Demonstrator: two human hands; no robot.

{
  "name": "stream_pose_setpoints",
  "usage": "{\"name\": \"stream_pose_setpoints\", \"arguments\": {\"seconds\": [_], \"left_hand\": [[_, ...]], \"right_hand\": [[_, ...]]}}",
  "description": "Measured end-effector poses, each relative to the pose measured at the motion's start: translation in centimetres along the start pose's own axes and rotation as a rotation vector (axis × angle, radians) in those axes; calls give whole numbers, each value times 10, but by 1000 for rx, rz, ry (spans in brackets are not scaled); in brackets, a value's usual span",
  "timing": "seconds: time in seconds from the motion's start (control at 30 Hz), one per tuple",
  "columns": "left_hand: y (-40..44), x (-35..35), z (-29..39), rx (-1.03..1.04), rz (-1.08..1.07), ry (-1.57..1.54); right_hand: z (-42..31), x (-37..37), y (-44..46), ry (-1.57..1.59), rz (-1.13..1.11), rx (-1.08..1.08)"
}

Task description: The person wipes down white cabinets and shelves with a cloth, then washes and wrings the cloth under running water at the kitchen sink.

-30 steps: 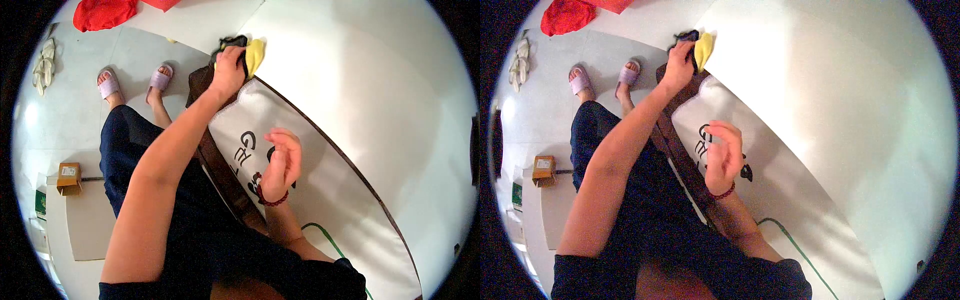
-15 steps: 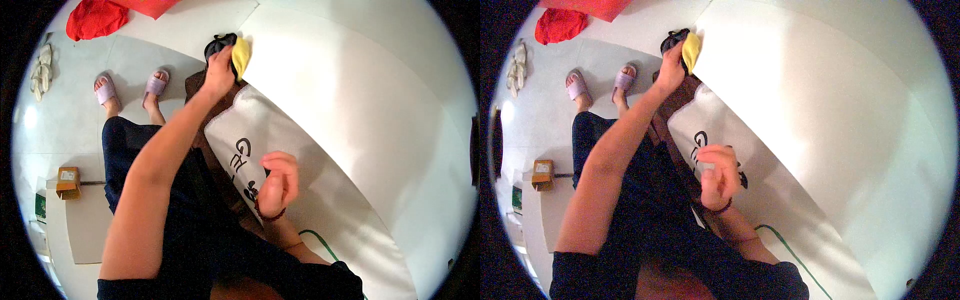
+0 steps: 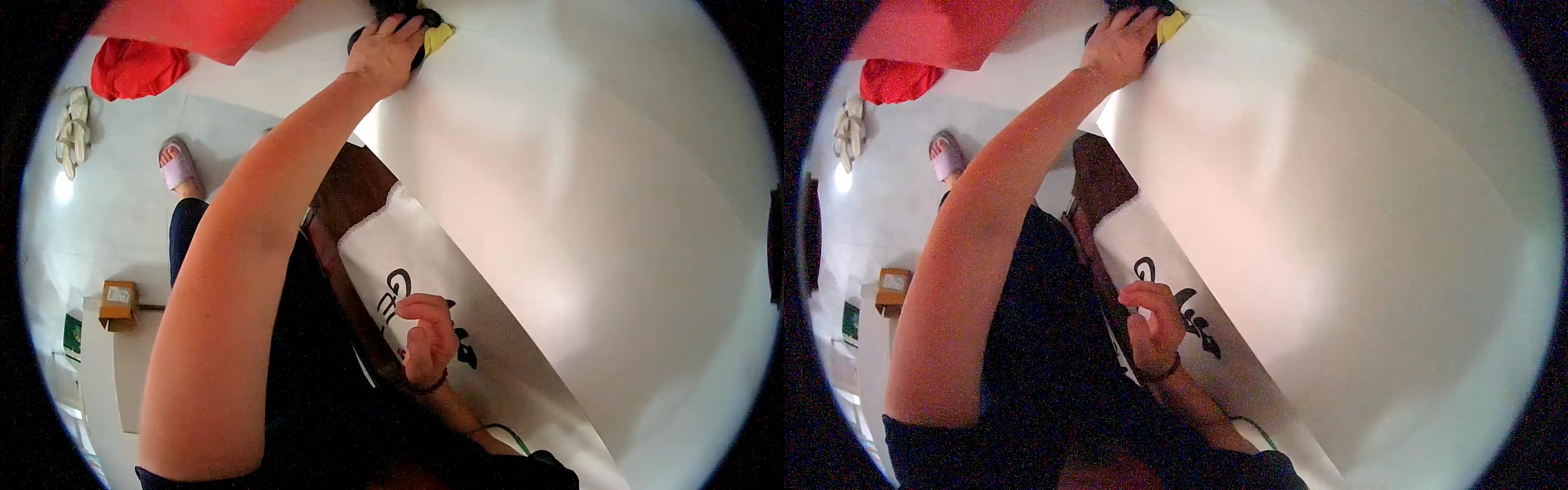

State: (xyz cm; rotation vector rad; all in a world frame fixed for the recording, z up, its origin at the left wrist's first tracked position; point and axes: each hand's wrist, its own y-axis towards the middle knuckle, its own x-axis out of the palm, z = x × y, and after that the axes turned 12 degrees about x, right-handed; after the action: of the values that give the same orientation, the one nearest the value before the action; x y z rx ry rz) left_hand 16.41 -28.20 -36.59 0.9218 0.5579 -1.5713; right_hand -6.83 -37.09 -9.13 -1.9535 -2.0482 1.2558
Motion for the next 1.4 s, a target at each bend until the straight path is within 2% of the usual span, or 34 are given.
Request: {"name": "stream_pose_setpoints", "arguments": {"seconds": [0.13,0.27,0.3,0.37,0.47,0.5,0.53,0.57,0.6,0.63,0.67,0.7,0.73,0.8,0.9,1.0,1.03,1.07,1.13,1.2,1.33,1.37,1.4], "left_hand": [[9,-9,-3,35,-105,18],[-114,-33,-16,206,-300,-228],[-130,-66,-11,109,-606,-326],[-190,-79,-36,282,-903,-350],[-188,-114,-45,-20,-345,-633],[-172,-104,-41,-4,-97,-625],[-142,-110,-32,-16,-41,-546],[-111,-107,-25,11,151,-436],[-81,-91,-24,48,230,-386],[-56,-77,-25,70,240,-294],[-36,-48,-26,20,153,-222],[-25,-34,-23,-69,-81,-87],[-20,-24,-26,48,-66,57],[-8,-21,-20,110,-184,216],[-16,-23,-22,212,-232,202],[-89,-32,-37,398,-213,104],[-108,-34,-47,400,-231,12],[-114,-37,-54,363,-249,58],[-94,-48,-57,172,-124,323],[-57,-45,-73,-51,230,184],[-16,-43,-43,-405,-149,317],[-8,-35,-37,-386,2,353],[-3,-28,-32,-305,-46,321]], "right_hand": [[-3,0,2,-19,-31,72],[-14,7,6,34,-106,74],[-20,8,6,12,-139,99],[-26,14,1,60,-160,84],[-22,19,0,110,-194,116],[-19,22,0,125,-205,138],[-21,24,1,103,-201,135],[-24,25,0,78,-195,136],[-23,25,1,53,-190,135],[-17,23,0,23,-180,95],[-13,22,-2,47,-168,134],[-8,21,-3,74,-156,172],[-4,20,-3,101,-145,211],[6,20,-2,136,-133,265],[11,17,0,148,-138,267],[11,15,2,164,-172,277],[10,15,2,162,-181,292],[11,17,3,178,-179,284],[14,14,5,189,-181,278],[17,14,8,162,-186,301],[26,14,11,155,-183,314],[29,14,11,145,-186,314],[30,16,14,131,-189,304]]}}
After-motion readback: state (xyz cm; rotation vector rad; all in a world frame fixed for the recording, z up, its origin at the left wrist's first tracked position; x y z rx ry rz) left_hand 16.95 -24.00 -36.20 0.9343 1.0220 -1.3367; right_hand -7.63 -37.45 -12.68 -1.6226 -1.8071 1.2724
